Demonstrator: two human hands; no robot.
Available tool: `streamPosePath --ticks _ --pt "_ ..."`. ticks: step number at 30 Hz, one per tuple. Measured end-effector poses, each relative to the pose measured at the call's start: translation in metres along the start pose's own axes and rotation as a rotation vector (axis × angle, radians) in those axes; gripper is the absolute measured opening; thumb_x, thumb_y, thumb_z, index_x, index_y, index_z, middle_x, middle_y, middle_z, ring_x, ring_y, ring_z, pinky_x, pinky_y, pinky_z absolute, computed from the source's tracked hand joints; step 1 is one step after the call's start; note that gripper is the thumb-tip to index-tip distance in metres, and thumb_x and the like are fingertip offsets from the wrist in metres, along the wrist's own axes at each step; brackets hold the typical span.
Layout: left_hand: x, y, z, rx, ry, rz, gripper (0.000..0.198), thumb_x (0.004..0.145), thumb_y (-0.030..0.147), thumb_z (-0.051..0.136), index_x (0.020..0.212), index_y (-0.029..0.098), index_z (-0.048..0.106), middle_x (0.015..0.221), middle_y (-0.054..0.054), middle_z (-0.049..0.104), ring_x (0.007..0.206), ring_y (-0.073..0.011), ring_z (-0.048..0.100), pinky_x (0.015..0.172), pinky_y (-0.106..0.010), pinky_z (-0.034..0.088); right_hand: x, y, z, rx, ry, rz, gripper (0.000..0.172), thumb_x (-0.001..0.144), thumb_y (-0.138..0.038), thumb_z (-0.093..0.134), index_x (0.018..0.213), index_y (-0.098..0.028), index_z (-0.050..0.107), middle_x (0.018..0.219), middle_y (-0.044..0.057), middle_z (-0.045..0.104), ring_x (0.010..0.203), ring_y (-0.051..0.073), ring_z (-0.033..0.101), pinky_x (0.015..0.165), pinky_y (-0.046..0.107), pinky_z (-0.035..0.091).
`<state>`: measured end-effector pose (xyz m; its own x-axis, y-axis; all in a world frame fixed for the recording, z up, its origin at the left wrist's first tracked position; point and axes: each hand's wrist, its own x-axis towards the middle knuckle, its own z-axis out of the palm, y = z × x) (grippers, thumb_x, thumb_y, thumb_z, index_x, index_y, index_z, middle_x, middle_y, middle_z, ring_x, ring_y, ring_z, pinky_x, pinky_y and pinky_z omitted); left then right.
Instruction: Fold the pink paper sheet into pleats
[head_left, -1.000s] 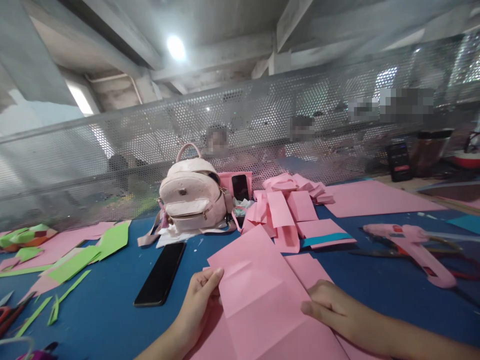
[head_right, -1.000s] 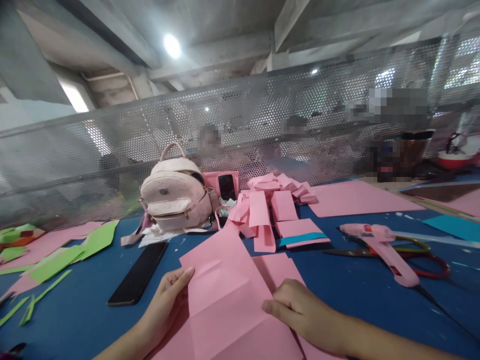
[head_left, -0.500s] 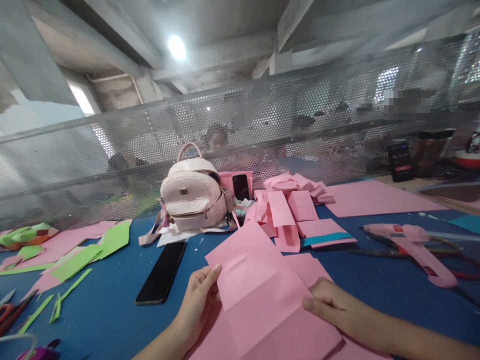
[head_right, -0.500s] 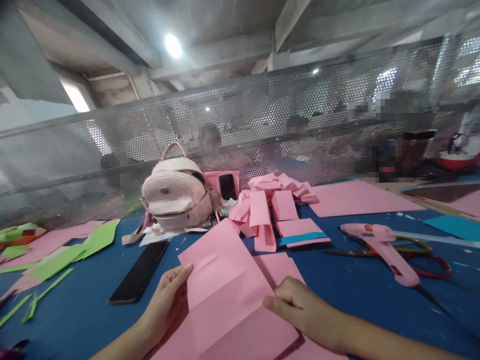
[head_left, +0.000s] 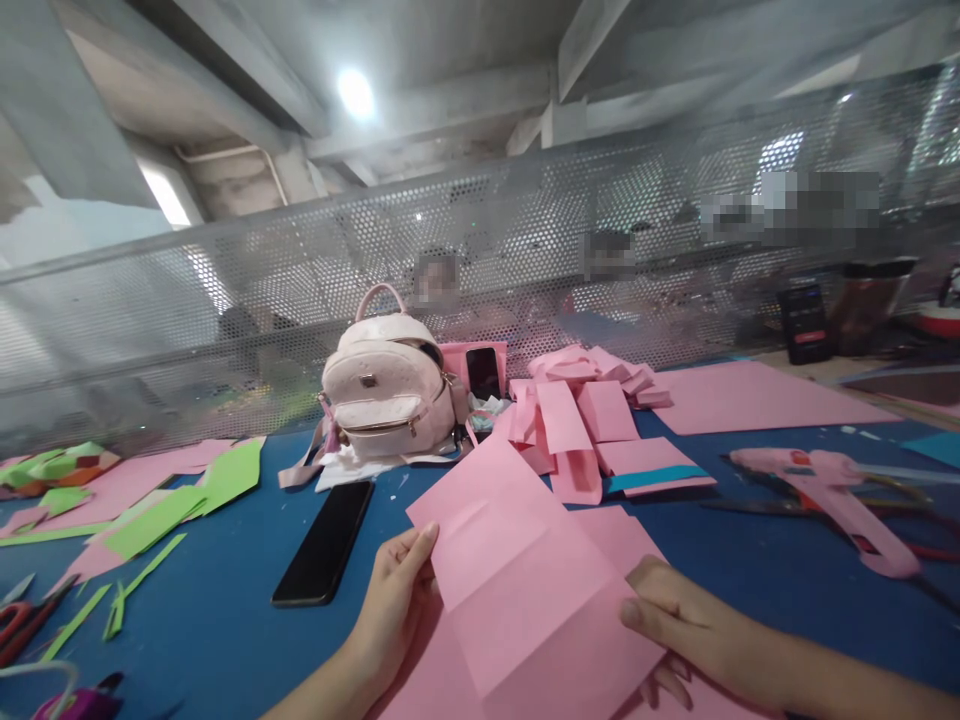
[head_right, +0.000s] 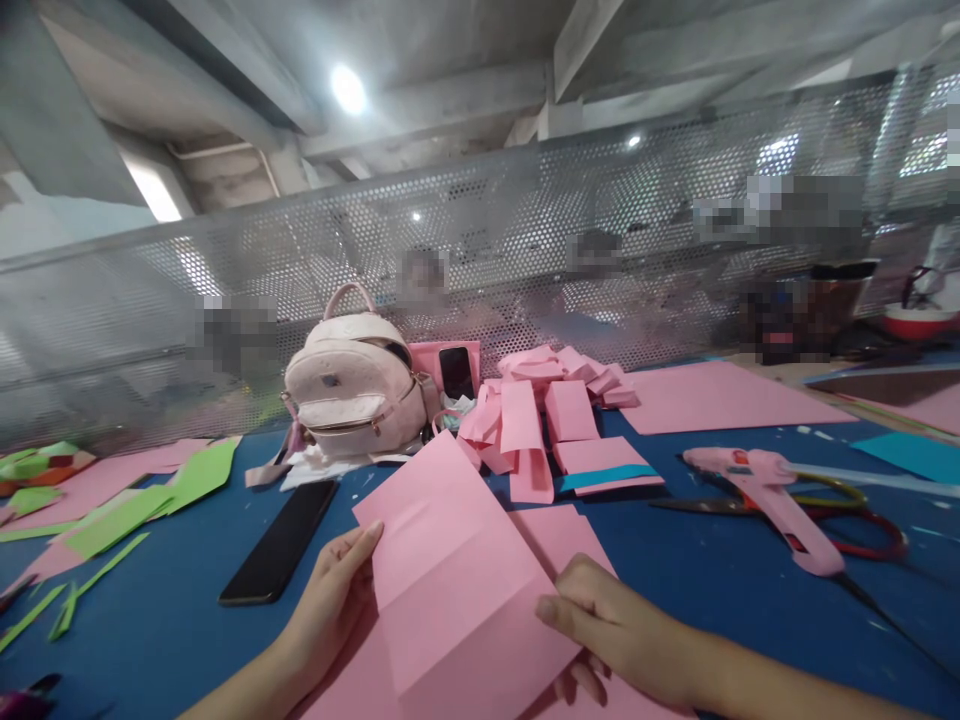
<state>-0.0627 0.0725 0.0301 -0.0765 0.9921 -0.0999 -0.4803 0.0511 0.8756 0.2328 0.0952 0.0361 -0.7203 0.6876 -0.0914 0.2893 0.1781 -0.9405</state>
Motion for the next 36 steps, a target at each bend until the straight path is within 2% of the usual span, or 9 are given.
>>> streamPosePath --ticks 6,11,16,23,28,33,36 --pt "-0.0001 -0.0006 -0.0003 -0.026 -0.034 0.004 0.031 0.079 0.041 0.081 0.076 0.013 0.068 0.068 -0.003 0.066 0.065 -0.0132 0.060 0.062 -0.023 0.047 0.0007 -0.0094 -0.0006 0.009 0.002 -0.048 0.085 0.088 -0.082 0.032 0.059 -0.011 0.068 0.049 0.004 0.054 0.040 0.010 0.042 0.045 0.024 0.031" --pt "-0.0007 -0.0014 -0.0027 -0.046 -0.024 0.018 0.029 0.082 0.039 0.078 0.074 0.014 0.068 0.066 -0.001 0.065 0.060 -0.0109 0.059 0.060 -0.021 0.047 0.0003 -0.0044 -0.0027 -0.068 0.080 -0.010 0.079 0.086 -0.083 0.034 0.049 -0.016 0.055 0.044 0.001 0.047 0.043 0.013 0.051 0.054 0.027 0.042" --pt "0.0003 -0.0023 -0.0050 -0.056 0.003 0.036 0.030 0.079 0.040 0.081 0.072 0.014 0.066 0.067 -0.002 0.066 0.061 -0.0117 0.059 0.062 -0.023 0.049 0.0003 -0.0059 -0.0045 -0.121 0.084 -0.059 0.081 0.090 -0.081 0.030 0.047 -0.017 0.055 0.041 0.002 0.047 0.042 0.013 0.052 0.061 0.029 0.047" --pt "0.0024 -0.0033 -0.0057 -0.058 0.059 0.053 0.035 0.072 0.041 0.086 0.069 0.013 0.064 0.065 0.000 0.064 0.058 -0.0104 0.056 0.057 -0.020 0.045 0.0029 -0.0047 -0.0032 -0.032 0.035 -0.113 0.086 0.092 -0.078 0.032 0.067 -0.009 0.077 0.038 0.001 0.045 0.035 0.010 0.043 0.045 0.023 0.034" --pt "0.0042 -0.0036 -0.0071 -0.043 0.093 0.060 0.039 0.070 0.043 0.087 0.067 0.013 0.062 0.062 0.001 0.061 0.056 -0.0089 0.053 0.056 -0.021 0.045 0.0027 -0.0077 -0.0018 0.032 0.036 -0.105 0.085 0.090 -0.079 0.037 0.064 -0.008 0.077 0.040 0.003 0.048 0.034 0.009 0.042 0.040 0.022 0.028" --pt "0.0035 -0.0023 -0.0067 -0.010 0.081 0.057 0.038 0.070 0.045 0.086 0.072 0.013 0.065 0.068 -0.001 0.064 0.062 -0.0117 0.057 0.059 -0.022 0.047 0.0026 -0.0081 -0.0007 0.028 0.033 -0.090 0.086 0.089 -0.080 0.035 0.065 -0.009 0.076 0.041 0.001 0.046 0.034 0.009 0.040 0.041 0.022 0.027" --pt "0.0015 -0.0015 -0.0047 0.028 0.048 0.052 0.039 0.072 0.047 0.084 0.071 0.014 0.064 0.067 -0.001 0.062 0.061 -0.0115 0.056 0.059 -0.022 0.046 0.0008 -0.0079 -0.0030 -0.007 0.043 -0.037 0.083 0.088 -0.082 0.030 0.059 -0.013 0.067 0.042 0.000 0.045 0.037 0.010 0.042 0.044 0.024 0.031"
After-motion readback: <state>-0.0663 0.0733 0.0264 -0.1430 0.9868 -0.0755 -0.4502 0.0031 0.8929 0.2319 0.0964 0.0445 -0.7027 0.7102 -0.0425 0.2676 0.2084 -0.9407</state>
